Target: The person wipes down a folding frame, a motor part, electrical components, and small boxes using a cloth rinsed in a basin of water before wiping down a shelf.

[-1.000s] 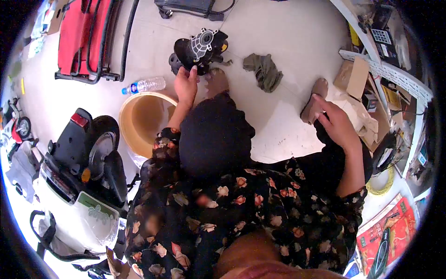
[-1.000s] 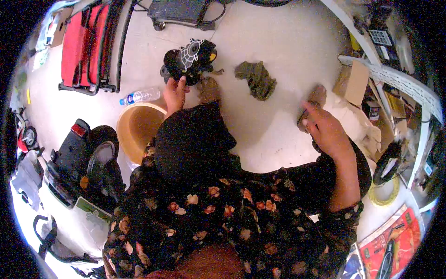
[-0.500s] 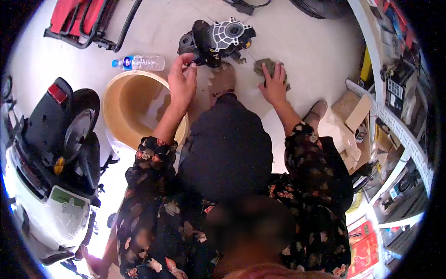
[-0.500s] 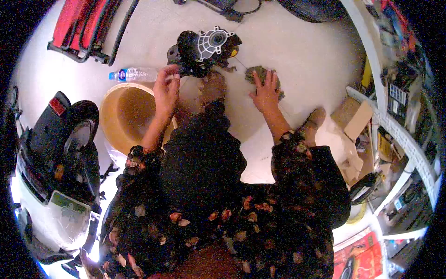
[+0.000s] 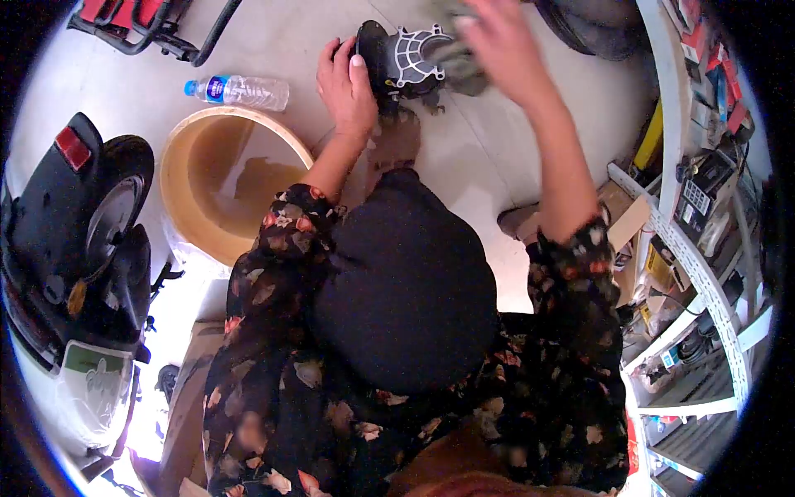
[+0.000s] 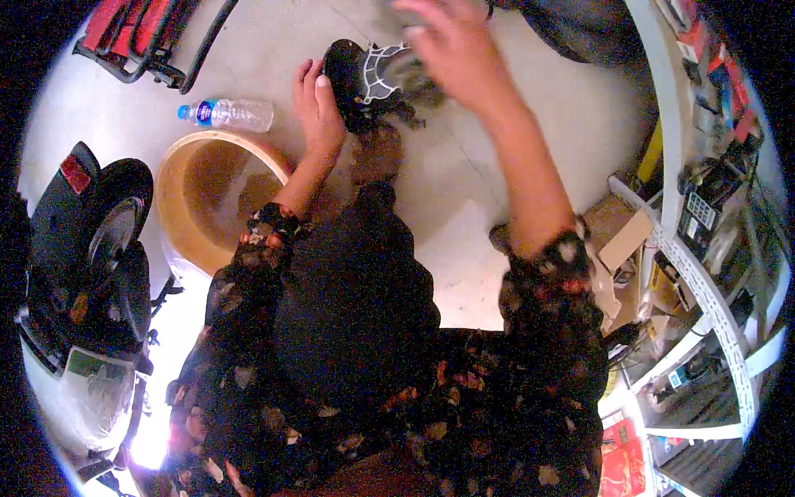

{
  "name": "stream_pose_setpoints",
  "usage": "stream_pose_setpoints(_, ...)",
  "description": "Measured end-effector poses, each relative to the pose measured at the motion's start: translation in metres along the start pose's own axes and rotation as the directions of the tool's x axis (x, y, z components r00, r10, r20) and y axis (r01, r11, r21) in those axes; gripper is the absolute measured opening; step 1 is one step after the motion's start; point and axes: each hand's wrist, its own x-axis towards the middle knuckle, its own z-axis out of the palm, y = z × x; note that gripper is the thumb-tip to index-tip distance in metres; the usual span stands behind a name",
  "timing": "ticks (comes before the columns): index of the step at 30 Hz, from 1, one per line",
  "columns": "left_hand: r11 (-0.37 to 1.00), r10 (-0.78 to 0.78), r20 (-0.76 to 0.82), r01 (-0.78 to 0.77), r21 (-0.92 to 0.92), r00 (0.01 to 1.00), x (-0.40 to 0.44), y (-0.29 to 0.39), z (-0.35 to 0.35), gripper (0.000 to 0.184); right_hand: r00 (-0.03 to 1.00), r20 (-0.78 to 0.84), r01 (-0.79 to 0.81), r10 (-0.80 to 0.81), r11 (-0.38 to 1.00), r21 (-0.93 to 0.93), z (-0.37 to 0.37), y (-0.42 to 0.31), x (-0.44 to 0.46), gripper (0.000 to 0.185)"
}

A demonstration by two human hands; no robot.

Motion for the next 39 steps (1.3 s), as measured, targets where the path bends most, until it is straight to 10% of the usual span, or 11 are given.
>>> stream_pose_setpoints(2, 1.000, -0.008, -0.022, 0.008, -0.012, 1.000, 0.003, -0.001, 0.001, 0.041, 0.951, 0.306, 0.064, 0.049, 0.935, -0.348, 0.066, 0.001, 0.002, 0.023)
stream_pose_setpoints(7, 1.000, -0.016, -0.036, 0.016, -0.003, 0.999, 0.010, -0.004, 0.002, 0.038, 0.924, 0.347, 0.054, 0.158, 0.847, -0.529, 0.100, -0.055, 0.002, 0.020)
stream_pose_setpoints(18, 0.990, 0.139, -0.015, -0.138, 0.022, 0.990, -0.009, -0.007, -0.003, 0.036, 0.913, 0.290, -0.033, 0.287, 0.760, -0.649, 0.068, -0.018, -0.013, 0.015)
stream_pose_setpoints(23, 0.998, -0.056, -0.096, 0.054, -0.032, 0.994, -0.021, -0.002, 0.000, 0.038, 0.961, 0.115, -0.055, 0.252, 0.581, -0.812, 0.094, -0.012, 0.019, 0.022)
stream_pose_setpoints(26, 0.996, -0.084, -0.054, 0.082, -0.043, 0.995, -0.026, 0.003, -0.004, 0.037, 0.916, 0.370, 0.115, 0.155, 0.782, -0.612, 0.068, -0.036, -0.018, 0.017)
stream_pose_setpoints(30, 0.998, 0.062, 0.000, -0.062, 0.031, 0.998, -0.021, 0.004, 0.000, 0.035, 0.645, 0.628, -0.074, 0.435, 0.854, -0.515, 0.012, -0.068, -0.071, 0.017)
stream_pose_setpoints(32, 0.999, 0.032, 0.008, -0.032, -0.029, 0.999, -0.018, -0.005, 0.004, 0.035, 0.329, 0.794, 0.006, 0.510, 0.840, -0.542, -0.007, -0.048, -0.106, 0.016)
stream_pose_setpoints(38, 0.999, 0.022, 0.014, -0.021, -0.049, 1.000, -0.018, -0.004, 0.000, 0.036, 0.701, 0.505, -0.539, 0.504, 0.838, -0.087, -0.055, -0.047, -0.077, 0.021)
stream_pose_setpoints(39, 0.999, 0.044, 0.007, -0.044, -0.030, 0.999, -0.018, -0.006, 0.002, 0.036, 0.827, 0.365, -0.427, 0.426, 0.900, -0.083, -0.052, -0.047, -0.060, 0.022)
